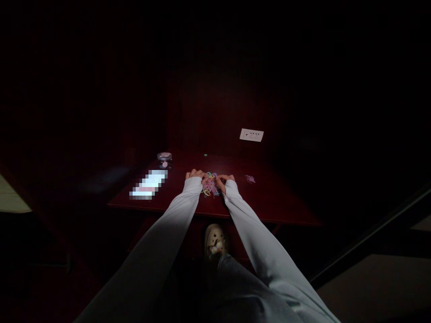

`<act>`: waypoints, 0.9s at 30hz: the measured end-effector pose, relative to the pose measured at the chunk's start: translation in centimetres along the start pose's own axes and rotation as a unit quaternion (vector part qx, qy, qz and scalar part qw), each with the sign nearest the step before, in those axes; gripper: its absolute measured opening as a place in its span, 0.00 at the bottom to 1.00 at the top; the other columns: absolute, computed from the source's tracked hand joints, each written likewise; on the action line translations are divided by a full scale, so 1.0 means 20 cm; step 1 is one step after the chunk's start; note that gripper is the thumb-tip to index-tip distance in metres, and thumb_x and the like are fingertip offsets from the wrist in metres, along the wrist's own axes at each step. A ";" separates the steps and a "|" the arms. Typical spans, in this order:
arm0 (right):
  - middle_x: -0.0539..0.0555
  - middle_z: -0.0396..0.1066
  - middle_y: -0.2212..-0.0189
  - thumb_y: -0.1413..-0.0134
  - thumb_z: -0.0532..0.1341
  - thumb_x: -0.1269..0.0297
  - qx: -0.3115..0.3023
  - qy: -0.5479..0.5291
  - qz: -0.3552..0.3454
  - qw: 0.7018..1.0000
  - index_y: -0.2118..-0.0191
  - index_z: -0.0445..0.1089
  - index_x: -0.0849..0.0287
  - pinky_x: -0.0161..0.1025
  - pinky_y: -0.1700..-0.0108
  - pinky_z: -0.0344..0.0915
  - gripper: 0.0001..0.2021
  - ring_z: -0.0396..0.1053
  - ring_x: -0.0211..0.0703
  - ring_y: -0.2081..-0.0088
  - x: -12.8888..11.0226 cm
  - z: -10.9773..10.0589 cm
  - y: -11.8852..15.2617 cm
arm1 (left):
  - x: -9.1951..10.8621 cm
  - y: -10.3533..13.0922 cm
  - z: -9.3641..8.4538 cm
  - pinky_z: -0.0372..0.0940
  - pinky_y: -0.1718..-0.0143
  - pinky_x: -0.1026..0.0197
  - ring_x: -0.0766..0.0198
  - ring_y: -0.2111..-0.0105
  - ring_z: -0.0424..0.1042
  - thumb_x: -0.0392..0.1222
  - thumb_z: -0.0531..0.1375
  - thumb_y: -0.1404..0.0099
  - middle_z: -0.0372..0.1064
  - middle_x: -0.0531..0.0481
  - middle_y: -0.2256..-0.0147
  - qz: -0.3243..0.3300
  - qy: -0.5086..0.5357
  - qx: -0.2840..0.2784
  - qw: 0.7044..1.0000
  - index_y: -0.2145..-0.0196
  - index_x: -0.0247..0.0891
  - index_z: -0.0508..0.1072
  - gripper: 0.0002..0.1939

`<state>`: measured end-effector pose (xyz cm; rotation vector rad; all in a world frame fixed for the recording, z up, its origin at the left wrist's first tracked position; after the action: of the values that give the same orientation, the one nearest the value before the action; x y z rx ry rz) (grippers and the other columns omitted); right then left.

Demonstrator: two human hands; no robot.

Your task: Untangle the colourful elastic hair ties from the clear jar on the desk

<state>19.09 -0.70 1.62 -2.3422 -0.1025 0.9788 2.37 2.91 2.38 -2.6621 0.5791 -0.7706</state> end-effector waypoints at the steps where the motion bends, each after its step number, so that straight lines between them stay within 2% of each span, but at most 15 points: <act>1: 0.53 0.78 0.68 0.36 0.60 0.48 0.002 0.000 0.002 1.000 0.66 0.82 0.51 0.44 0.50 0.65 0.17 0.68 0.50 0.58 0.00 0.00 0.00 | 0.00 0.00 0.00 0.56 0.44 0.49 0.48 0.45 0.67 0.40 0.59 0.28 0.79 0.46 0.50 -0.004 0.004 0.005 1.000 0.62 0.45 0.78 0.07; 7: 0.54 0.76 0.68 0.38 0.63 0.54 0.007 0.000 0.010 1.000 0.65 0.81 0.52 0.44 0.50 0.65 0.12 0.69 0.50 0.57 0.01 0.01 -0.01 | -0.04 0.01 -0.02 0.56 0.45 0.50 0.50 0.46 0.68 0.41 0.57 0.26 0.79 0.46 0.52 -0.054 0.021 0.054 0.997 0.61 0.45 0.77 0.09; 11: 0.54 0.76 0.65 0.38 0.63 0.56 0.009 0.000 0.010 1.000 0.62 0.82 0.53 0.44 0.50 0.66 0.11 0.70 0.49 0.57 0.01 0.01 -0.01 | -0.05 0.02 -0.04 0.56 0.45 0.51 0.51 0.46 0.69 0.42 0.56 0.24 0.80 0.47 0.52 -0.066 0.030 0.064 0.995 0.60 0.44 0.77 0.09; 13: 0.55 0.77 0.65 0.38 0.63 0.56 0.001 0.003 0.000 1.000 0.60 0.83 0.52 0.44 0.50 0.65 0.11 0.69 0.49 0.56 0.01 0.01 -0.01 | -0.02 0.02 -0.04 0.56 0.45 0.52 0.51 0.47 0.69 0.42 0.56 0.24 0.80 0.47 0.52 -0.040 0.031 0.055 0.997 0.60 0.44 0.76 0.09; 18: 0.55 0.77 0.65 0.35 0.63 0.53 -0.012 0.020 -0.032 0.999 0.59 0.84 0.52 0.45 0.48 0.63 0.13 0.66 0.50 0.55 0.00 0.01 0.00 | 0.07 0.02 -0.02 0.56 0.44 0.53 0.52 0.47 0.70 0.40 0.57 0.25 0.80 0.47 0.52 0.071 0.017 0.005 0.997 0.59 0.43 0.77 0.08; 23: 0.55 0.77 0.62 0.27 0.56 0.52 0.018 0.030 -0.020 0.999 0.66 0.82 0.52 0.45 0.47 0.61 0.20 0.64 0.50 0.53 0.04 0.03 -0.01 | 0.06 0.01 0.00 0.58 0.46 0.52 0.53 0.49 0.71 0.39 0.57 0.25 0.81 0.47 0.54 0.096 -0.003 0.021 0.995 0.59 0.43 0.77 0.08; 27: 0.55 0.75 0.62 0.28 0.57 0.50 0.013 0.037 -0.021 0.999 0.67 0.80 0.53 0.45 0.48 0.61 0.21 0.64 0.50 0.52 0.06 0.03 -0.02 | 0.05 0.01 0.01 0.58 0.48 0.52 0.54 0.52 0.73 0.39 0.58 0.25 0.81 0.47 0.55 0.105 -0.009 0.036 0.994 0.58 0.43 0.77 0.08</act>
<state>19.50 0.28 0.74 -2.3393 -0.1092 0.8674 3.10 2.28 2.61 -2.4904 0.7966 -0.6935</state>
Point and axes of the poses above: each hand's wrist, its own y-axis away from the middle knuckle, its own z-axis out of the palm, x = y × z, the point moved 5 cm from there along -y, towards the middle knuckle
